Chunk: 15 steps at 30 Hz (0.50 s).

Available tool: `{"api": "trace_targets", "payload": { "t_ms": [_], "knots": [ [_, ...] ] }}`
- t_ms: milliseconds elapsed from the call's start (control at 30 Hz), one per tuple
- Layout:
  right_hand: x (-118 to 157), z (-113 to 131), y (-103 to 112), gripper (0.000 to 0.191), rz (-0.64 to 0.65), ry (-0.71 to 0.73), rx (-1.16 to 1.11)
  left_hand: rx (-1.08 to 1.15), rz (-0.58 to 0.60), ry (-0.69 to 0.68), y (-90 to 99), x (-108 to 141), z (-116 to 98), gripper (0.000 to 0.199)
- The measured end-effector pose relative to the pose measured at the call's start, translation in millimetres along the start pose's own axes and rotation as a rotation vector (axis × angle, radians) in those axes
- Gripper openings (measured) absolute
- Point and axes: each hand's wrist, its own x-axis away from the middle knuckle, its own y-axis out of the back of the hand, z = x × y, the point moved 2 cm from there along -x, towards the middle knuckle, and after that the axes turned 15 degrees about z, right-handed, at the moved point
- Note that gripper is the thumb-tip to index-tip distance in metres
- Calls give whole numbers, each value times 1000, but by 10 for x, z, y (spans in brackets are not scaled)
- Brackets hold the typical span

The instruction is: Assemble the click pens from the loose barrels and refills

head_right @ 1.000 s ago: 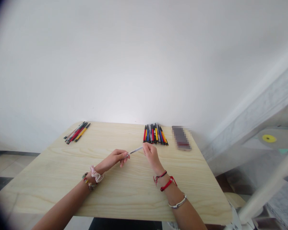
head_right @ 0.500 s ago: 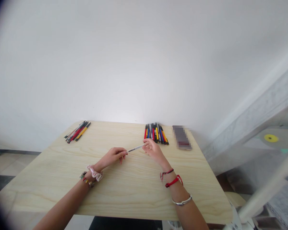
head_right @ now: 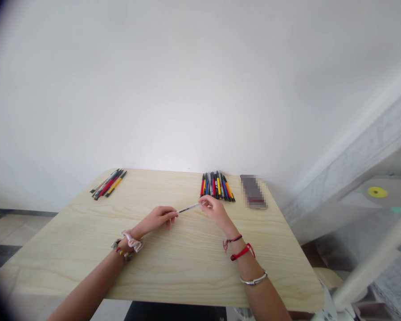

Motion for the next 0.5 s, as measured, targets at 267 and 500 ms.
{"api": "trace_targets", "payload": {
  "t_ms": [267,500],
  "knots": [
    [-4,-6,-27,19,-5,-55,-7,20,17,0,-13,-1,22,34],
    [34,81,114,19,-157,18,-108,39,-23,-27,99,25,80,33]
  ]
}}
